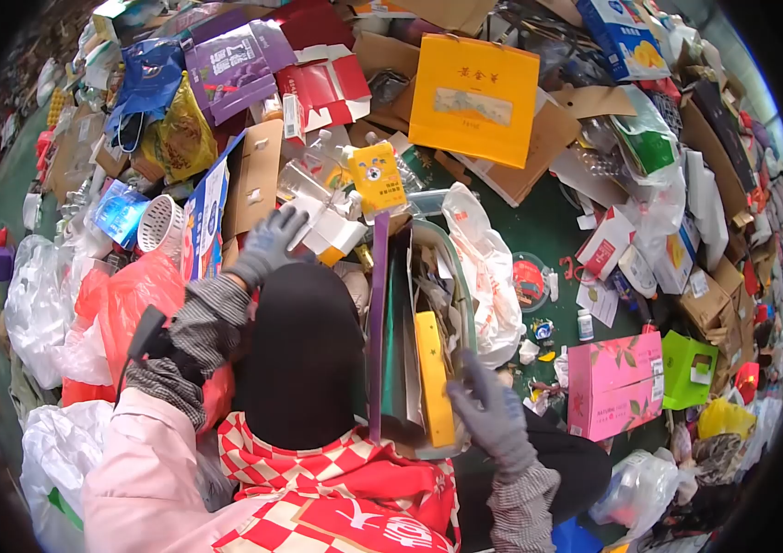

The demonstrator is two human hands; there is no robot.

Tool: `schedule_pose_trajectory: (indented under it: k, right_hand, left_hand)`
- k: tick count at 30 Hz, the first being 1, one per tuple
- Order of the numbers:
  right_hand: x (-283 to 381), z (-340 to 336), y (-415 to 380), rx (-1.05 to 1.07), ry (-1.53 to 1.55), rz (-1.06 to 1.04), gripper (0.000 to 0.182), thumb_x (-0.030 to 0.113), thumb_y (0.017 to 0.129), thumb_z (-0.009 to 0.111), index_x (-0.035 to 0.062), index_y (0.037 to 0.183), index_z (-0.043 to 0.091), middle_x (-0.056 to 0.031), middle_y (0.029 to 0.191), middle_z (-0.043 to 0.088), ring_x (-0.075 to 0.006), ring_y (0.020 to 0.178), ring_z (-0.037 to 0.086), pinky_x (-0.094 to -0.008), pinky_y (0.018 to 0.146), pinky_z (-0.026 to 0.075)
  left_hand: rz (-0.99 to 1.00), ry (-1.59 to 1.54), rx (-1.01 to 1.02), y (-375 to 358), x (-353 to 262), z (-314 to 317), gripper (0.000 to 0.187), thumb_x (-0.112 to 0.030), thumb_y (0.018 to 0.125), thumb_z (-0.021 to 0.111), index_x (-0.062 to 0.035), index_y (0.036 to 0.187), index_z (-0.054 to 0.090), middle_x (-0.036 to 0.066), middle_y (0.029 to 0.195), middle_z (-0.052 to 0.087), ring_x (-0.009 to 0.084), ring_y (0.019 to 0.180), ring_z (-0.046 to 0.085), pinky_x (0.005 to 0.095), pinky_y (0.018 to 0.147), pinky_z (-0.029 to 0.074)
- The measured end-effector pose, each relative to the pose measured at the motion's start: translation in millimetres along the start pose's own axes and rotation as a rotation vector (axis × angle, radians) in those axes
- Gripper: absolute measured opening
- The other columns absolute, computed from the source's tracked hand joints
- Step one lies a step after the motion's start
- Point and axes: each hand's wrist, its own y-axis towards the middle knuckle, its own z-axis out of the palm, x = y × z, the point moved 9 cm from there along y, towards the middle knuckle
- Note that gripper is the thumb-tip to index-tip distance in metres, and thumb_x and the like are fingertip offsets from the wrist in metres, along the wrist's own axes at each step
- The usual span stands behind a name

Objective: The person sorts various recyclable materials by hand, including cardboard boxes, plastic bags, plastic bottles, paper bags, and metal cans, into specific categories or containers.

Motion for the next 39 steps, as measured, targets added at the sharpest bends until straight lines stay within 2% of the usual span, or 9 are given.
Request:
schedule_pose_trajectory:
  k: [3,9,14,17,19,21,31,34,39]
  right_hand:
    - [4.0,-50.7,14.2,-0.21,0.052,-0.101,0.051,0.014,0.082,0.063,0.0042,0.129,0.044,-0.0112,0.097,0.058,-0.0171,0.083,0.057,-0.0291,0.074,0.047]
    - [1.6,-68.6,44.3,-0.261,0.027,-0.08,0.049,0.006,0.081,0.059,0.0033,0.128,0.044,-0.0107,0.098,0.056,-0.0162,0.085,0.057,-0.0283,0.076,0.047]
    - [19.7,-71.3,56.8,-0.302,-0.122,-0.153,0.048,0.005,0.078,0.059,0.0026,0.125,0.047,-0.0157,0.099,0.059,-0.0244,0.087,0.06,-0.0345,0.077,0.048]
    - [28.0,-76.6,58.2,-0.325,-0.175,-0.176,0.047,0.005,0.078,0.058,0.0007,0.123,0.048,-0.0168,0.102,0.059,-0.0253,0.088,0.06,-0.035,0.078,0.048]
    - [27.8,-77.1,60.3,-0.331,-0.141,-0.132,0.046,0.006,0.078,0.059,-0.0014,0.122,0.049,-0.0191,0.106,0.059,-0.0284,0.093,0.059,-0.036,0.081,0.047]
    - [25.8,-77.1,62.8,-0.309,-0.137,-0.087,0.046,0.006,0.077,0.059,-0.002,0.121,0.049,-0.02,0.106,0.059,-0.0303,0.095,0.059,-0.0368,0.083,0.046]
    - [25.8,-75.2,66.8,-0.306,-0.272,-0.203,0.044,0.008,0.076,0.062,-0.0027,0.117,0.051,-0.0191,0.11,0.058,-0.0325,0.098,0.057,-0.0384,0.086,0.044]
    - [25.6,-76.3,64.6,-0.298,-0.254,-0.168,0.043,0.006,0.076,0.062,-0.0023,0.117,0.05,-0.0187,0.111,0.058,-0.0323,0.099,0.057,-0.0386,0.086,0.044]
    - [28.1,-77.5,56.5,-0.317,-0.265,-0.222,0.043,0.006,0.075,0.063,-0.0015,0.116,0.051,-0.0182,0.111,0.058,-0.0324,0.098,0.057,-0.0385,0.086,0.044]
  left_hand:
    - [0.103,0.321,-0.031,0.7,4.0,76.0,0.082,-0.045,0.068,0.062,-0.0204,0.139,0.027,0.015,0.143,0.027,0.037,0.131,0.022,0.0506,0.105,0.015]
    - [-0.12,0.5,0.161,37.2,71.9,59.1,0.091,-0.06,0.07,0.057,-0.0179,0.142,0.021,0.014,0.145,0.021,0.0427,0.135,0.003,0.0591,0.106,0.0]
    - [-0.463,0.698,0.243,62.8,153.1,-4.5,0.054,-0.033,0.084,0.04,-0.0174,0.136,0.037,0.004,0.148,0.022,0.0383,0.137,0.001,0.0618,0.105,-0.005]
    - [-0.379,0.541,-0.175,73.8,118.3,-54.2,0.05,-0.024,0.076,0.054,-0.017,0.125,0.05,0.005,0.145,0.028,0.0336,0.137,0.009,0.0576,0.107,0.001]
    - [0.046,0.522,-0.407,83.6,71.8,-46.7,0.047,-0.019,0.075,0.056,-0.0154,0.122,0.052,0.008,0.139,0.037,0.033,0.135,0.018,0.0529,0.109,0.009]
    - [0.308,0.405,-0.32,101.8,42.3,-2.4,0.049,-0.017,0.074,0.058,-0.012,0.122,0.05,0.011,0.133,0.043,0.0294,0.13,0.029,0.0473,0.108,0.018]
    - [-0.072,0.631,0.07,167.8,94.4,82.8,0.039,-0.017,0.081,0.048,-0.0238,0.12,0.048,0.003,0.114,0.048,0.0238,0.113,0.041,0.0423,0.091,0.033]
    - [0.058,0.696,-0.169,155.0,87.3,74.1,0.036,-0.018,0.08,0.051,-0.0242,0.115,0.051,0.003,0.118,0.047,0.0252,0.115,0.041,0.0424,0.091,0.033]
    - [0.027,0.442,-0.117,138.4,70.5,30.4,0.05,-0.032,0.065,0.067,-0.0165,0.11,0.05,0.006,0.112,0.051,0.0275,0.111,0.045,0.0418,0.09,0.034]
